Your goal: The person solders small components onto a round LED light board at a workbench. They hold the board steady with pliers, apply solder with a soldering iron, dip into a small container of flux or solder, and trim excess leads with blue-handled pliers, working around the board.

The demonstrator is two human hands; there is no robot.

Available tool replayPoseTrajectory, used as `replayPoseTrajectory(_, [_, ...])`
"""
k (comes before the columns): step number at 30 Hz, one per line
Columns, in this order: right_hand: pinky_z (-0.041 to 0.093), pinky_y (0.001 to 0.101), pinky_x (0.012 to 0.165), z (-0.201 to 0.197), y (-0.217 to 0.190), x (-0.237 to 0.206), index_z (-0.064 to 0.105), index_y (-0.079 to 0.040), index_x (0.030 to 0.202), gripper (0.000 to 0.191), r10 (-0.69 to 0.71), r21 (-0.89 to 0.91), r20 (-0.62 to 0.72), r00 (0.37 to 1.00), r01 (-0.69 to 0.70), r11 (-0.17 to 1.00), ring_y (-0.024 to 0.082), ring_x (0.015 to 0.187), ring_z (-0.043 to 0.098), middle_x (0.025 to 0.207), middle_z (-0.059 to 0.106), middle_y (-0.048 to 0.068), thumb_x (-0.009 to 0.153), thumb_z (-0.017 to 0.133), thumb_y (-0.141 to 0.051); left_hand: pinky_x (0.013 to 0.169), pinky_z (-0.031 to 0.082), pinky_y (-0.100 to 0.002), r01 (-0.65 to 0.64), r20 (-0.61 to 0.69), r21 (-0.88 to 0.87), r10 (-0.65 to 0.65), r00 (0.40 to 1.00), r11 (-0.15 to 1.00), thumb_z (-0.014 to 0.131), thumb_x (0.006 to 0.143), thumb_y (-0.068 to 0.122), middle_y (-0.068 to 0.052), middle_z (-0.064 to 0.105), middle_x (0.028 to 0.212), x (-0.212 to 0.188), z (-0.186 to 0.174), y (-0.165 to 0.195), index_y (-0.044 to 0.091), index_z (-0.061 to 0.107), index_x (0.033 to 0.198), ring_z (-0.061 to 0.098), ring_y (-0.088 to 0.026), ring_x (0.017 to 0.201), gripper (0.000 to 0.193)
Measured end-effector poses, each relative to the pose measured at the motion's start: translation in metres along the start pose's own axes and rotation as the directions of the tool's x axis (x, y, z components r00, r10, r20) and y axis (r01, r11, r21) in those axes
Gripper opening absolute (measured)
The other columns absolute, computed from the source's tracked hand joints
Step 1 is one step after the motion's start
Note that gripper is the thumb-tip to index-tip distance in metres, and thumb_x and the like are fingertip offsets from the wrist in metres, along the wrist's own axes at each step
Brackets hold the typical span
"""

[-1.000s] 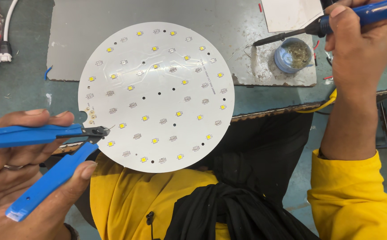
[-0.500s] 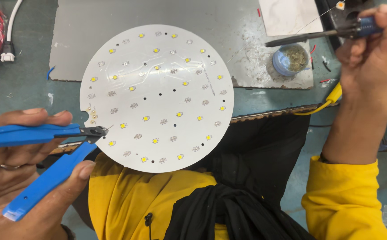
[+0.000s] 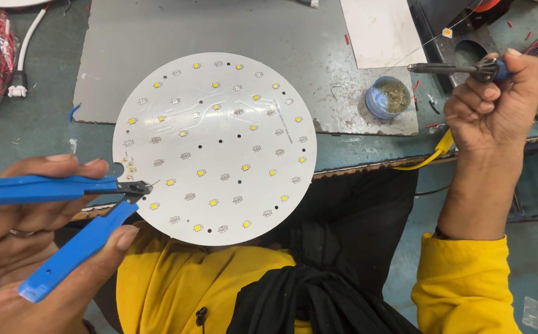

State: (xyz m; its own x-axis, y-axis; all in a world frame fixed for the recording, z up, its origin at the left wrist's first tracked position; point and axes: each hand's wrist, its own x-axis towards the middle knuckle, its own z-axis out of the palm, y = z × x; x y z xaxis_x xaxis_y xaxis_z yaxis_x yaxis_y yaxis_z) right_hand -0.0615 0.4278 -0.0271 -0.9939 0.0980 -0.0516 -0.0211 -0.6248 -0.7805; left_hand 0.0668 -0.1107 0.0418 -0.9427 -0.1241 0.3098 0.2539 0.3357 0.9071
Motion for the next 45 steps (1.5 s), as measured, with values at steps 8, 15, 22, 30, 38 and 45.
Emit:
replayPoseTrajectory(8, [0.032,0.0196,0.045,0.018,0.006,-0.006,0.064,-0.009,0.092,0.025,-0.184,-0.153,0.034,0.982,0.187,0.97,0.007,0.049,0.043,0.064,0.053,0.0,0.11,0.058,-0.025,0.105,0.054,-0.042,-0.019,0.019,0.006,0.019,1.0,1.0,0.075,0.077,-0.013,-0.021,0.053,0.144,-0.004,-0.006,-0.007,-0.008,0.048,0.132,0.063,-0.033,0.136,0.061])
replayPoseTrajectory(15, [0.04,0.0215,0.048,0.057,0.026,-0.011,0.055,-0.004,0.108,0.014,-0.567,-0.727,0.175,0.805,0.494,0.476,0.008,0.055,0.052,0.093,0.069,0.008,0.105,0.066,-0.011,0.105,0.055,-0.041,-0.009,0.038,-0.026,0.01,0.999,1.0,0.074,0.075,-0.013,-0.02,0.05,0.147,-0.002,-0.006,-0.012,-0.007,0.044,0.134,0.062,-0.032,0.137,0.066])
replayPoseTrajectory(22, [0.045,0.0207,0.059,0.074,0.035,-0.018,0.061,0.006,0.105,0.021,-0.431,-0.781,0.413,0.802,0.555,0.286,0.009,0.062,0.057,0.08,0.061,0.007,0.114,0.069,-0.012,0.108,0.054,-0.041,0.006,0.033,-0.032,-0.005,0.999,0.999,0.073,0.077,-0.015,-0.019,0.05,0.145,-0.003,-0.003,-0.01,-0.007,0.043,0.137,0.061,-0.032,0.14,0.067])
replayPoseTrajectory(30, [0.044,0.0196,0.061,0.083,0.038,-0.018,0.062,0.006,0.104,0.022,-0.417,-0.795,0.446,0.792,0.565,0.222,0.008,0.064,0.058,0.084,0.063,0.006,0.112,0.069,-0.013,0.104,0.052,-0.042,0.08,0.052,0.062,-0.084,0.995,0.995,0.071,0.073,-0.017,-0.02,0.053,0.137,0.002,-0.002,-0.002,-0.008,0.042,0.135,0.059,-0.032,0.138,0.07])
replayPoseTrajectory(38, [0.045,0.0195,0.06,0.078,0.04,-0.016,0.061,0.006,0.104,0.019,-0.432,-0.781,0.434,0.791,0.569,0.257,0.009,0.064,0.058,0.089,0.066,0.008,0.114,0.068,-0.01,0.105,0.053,-0.043,0.066,0.053,0.044,-0.068,0.996,0.997,0.071,0.074,-0.018,-0.022,0.056,0.136,-0.002,-0.003,-0.005,-0.007,0.041,0.138,0.06,-0.032,0.138,0.072])
replayPoseTrajectory(45, [0.043,0.0226,0.054,0.043,0.036,-0.016,0.055,0.002,0.106,0.012,-0.509,-0.719,0.294,0.809,0.538,0.44,0.011,0.059,0.052,0.099,0.069,0.012,0.112,0.064,-0.004,0.107,0.051,-0.044,0.073,0.065,0.085,-0.078,0.995,0.994,0.068,0.083,-0.015,-0.024,0.05,0.143,-0.013,-0.009,-0.02,-0.004,0.036,0.143,0.055,-0.033,0.143,0.069])
